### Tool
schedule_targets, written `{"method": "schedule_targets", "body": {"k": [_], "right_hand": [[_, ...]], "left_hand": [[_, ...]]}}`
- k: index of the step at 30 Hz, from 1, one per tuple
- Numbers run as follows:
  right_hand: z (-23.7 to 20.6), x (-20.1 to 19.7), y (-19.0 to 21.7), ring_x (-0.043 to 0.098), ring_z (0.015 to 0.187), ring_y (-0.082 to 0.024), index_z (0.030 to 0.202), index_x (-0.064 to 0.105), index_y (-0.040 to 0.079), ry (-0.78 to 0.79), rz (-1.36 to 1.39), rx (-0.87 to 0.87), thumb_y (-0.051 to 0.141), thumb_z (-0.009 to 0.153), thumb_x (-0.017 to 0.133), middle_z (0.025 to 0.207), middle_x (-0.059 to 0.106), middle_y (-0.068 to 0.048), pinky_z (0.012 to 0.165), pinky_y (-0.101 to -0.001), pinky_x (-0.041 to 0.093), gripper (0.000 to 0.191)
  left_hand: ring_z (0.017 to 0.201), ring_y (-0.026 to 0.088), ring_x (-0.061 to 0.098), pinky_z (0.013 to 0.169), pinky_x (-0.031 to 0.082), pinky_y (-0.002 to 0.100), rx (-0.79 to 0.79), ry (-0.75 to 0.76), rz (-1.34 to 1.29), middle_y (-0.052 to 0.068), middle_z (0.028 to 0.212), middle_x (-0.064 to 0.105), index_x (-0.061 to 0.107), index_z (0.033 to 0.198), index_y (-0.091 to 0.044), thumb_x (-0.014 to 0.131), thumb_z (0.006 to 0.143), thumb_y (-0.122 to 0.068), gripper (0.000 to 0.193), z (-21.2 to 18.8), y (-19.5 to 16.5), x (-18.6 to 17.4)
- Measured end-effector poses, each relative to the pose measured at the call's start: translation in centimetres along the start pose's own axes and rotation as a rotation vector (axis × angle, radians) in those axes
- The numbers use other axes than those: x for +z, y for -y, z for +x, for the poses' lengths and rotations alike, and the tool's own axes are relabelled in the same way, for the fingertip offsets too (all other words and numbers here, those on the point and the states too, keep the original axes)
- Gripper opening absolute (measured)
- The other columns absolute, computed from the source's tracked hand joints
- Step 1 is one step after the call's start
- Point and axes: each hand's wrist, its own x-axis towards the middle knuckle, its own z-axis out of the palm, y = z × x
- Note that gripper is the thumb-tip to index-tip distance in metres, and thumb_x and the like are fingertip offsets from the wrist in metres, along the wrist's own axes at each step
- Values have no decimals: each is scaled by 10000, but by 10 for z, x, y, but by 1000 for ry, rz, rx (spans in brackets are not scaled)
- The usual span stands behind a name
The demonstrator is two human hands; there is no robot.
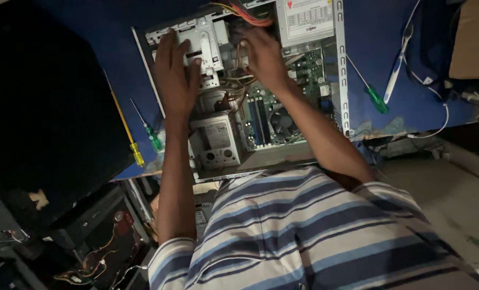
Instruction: The person works on an open desktop computer case on a workbench, unplugging and rerouting internal cables, manipulating connectors on the motherboard, and using a screwdriver on components. They occasionally brush the interior with a toothbrush and reposition the case while working.
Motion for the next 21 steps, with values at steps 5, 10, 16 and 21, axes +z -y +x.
{"method": "schedule_targets", "body": {"k": [5,10,16,21], "right_hand": [[-13,-3,14,750,945,-293,1136,586,45,-24,130,234,-81,956,654,1030,681,-146,759,-366,596,230],[-12,-15,15,692,878,-330,1219,543,-19,74,18,219,-65,971,704,996,661,-166,762,-386,532,299],[-3,-8,16,720,956,-337,1104,647,2,12,10,44,-99,957,690,1085,669,-187,765,-382,552,184],[3,-4,19,691,927,-380,1110,672,-41,3,-19,97,-148,912,634,1098,675,-207,760,-397,548,228]], "left_hand": [[1433,376,459,1168,314,541,15,70,45,176,1509,519,561,1425,-48,648,991,-166,459,-1,-14,13],[1449,346,447,1200,294,510,58,-59,27,156,1551,496,529,1461,-77,638,1059,-189,431,1,-11,20],[1431,364,420,1153,279,550,-85,-80,172,173,1543,477,549,1448,-62,666,1022,-247,479,-6,20,0],[1499,395,356,1220,297,552,-149,-117,62,243,1606,386,516,1490,-33,627,1098,-261,466,-16,38,-3]]}}
